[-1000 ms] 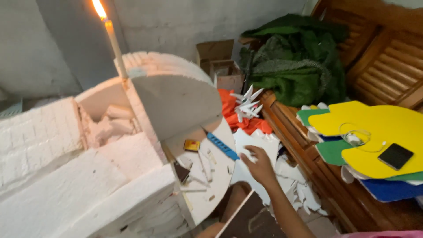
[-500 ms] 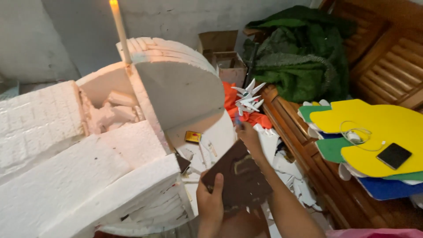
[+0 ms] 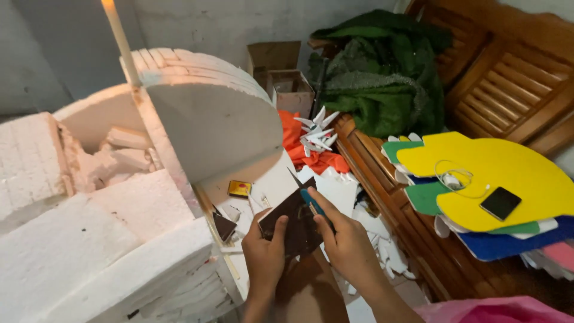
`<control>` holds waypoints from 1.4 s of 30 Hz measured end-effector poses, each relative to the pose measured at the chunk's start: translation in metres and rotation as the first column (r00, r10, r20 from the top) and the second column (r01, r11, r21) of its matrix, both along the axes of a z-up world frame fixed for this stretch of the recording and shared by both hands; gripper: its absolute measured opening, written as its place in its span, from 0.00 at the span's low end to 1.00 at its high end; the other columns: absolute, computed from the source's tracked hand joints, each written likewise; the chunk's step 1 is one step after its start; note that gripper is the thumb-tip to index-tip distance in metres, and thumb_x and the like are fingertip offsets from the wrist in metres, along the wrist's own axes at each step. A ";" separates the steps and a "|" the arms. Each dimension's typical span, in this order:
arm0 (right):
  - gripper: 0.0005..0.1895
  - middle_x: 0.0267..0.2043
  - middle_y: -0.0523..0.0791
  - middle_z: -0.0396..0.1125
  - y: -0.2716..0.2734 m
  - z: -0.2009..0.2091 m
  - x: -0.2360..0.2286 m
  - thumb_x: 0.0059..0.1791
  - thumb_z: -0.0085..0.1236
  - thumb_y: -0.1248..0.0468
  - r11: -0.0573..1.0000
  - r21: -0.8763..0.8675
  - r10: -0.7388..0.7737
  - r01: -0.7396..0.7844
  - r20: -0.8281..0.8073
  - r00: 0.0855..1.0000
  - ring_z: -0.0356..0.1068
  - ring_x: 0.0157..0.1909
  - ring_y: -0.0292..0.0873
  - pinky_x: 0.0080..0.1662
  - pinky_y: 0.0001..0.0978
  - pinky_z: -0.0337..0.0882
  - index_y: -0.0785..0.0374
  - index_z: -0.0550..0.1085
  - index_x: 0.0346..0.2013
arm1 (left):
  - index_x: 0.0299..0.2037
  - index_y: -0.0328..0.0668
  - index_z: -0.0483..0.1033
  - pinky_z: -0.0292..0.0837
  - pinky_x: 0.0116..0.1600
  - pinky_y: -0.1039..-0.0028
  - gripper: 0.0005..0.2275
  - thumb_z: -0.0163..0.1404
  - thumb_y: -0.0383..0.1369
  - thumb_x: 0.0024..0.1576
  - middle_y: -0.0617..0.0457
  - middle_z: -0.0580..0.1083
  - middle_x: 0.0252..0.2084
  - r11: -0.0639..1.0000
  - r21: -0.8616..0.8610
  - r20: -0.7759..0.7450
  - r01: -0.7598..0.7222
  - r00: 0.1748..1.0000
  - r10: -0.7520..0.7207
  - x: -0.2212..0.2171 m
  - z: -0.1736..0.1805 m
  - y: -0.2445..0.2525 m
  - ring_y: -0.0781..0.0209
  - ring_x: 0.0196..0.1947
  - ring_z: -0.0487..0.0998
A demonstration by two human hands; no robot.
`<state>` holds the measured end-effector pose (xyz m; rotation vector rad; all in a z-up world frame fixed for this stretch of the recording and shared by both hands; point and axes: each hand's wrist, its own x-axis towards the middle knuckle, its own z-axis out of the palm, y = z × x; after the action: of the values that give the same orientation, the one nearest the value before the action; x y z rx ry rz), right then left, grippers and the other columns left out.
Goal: Crafting a decorative structure using styrofoam, a utility knife, matches, and a candle.
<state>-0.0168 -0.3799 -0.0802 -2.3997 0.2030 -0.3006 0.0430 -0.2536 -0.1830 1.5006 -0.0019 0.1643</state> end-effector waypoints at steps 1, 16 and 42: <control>0.28 0.32 0.46 0.78 0.001 0.001 0.002 0.52 0.47 0.59 1.000 -0.008 -0.028 0.028 -0.051 0.998 0.73 0.26 0.43 0.32 0.37 0.68 0.39 0.67 0.68 | 0.49 0.36 0.80 0.78 0.38 0.76 0.15 0.56 0.36 0.55 0.47 0.84 0.36 1.000 0.025 0.013 -0.011 1.000 0.010 0.002 -0.001 0.000 0.62 0.31 0.83; 0.27 0.49 0.43 0.79 0.011 -0.021 0.011 0.51 0.51 0.63 0.994 -0.111 0.032 -0.020 0.100 0.994 0.81 0.35 0.45 0.36 0.38 0.76 0.43 0.69 0.65 | 0.43 0.33 0.76 0.73 0.37 0.76 0.12 0.51 0.37 0.61 0.50 0.78 0.31 0.979 -0.104 0.161 -0.174 0.969 0.189 0.005 -0.001 -0.001 0.65 0.28 0.76; 0.30 0.39 0.41 0.78 -0.011 -0.026 -0.007 0.51 0.51 0.61 0.957 -0.285 0.042 -0.063 -0.079 0.996 0.77 0.29 0.44 0.33 0.40 0.74 0.33 0.65 0.68 | 0.43 0.32 0.75 0.73 0.42 0.76 0.11 0.51 0.35 0.62 0.48 0.77 0.36 0.892 -0.392 -0.056 -0.224 0.974 0.220 0.020 -0.011 -0.018 0.63 0.33 0.75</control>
<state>-0.0242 -0.3906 -0.1059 -2.7018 0.1351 -0.2312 0.0629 -0.2718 -0.1938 1.0910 0.2024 0.3219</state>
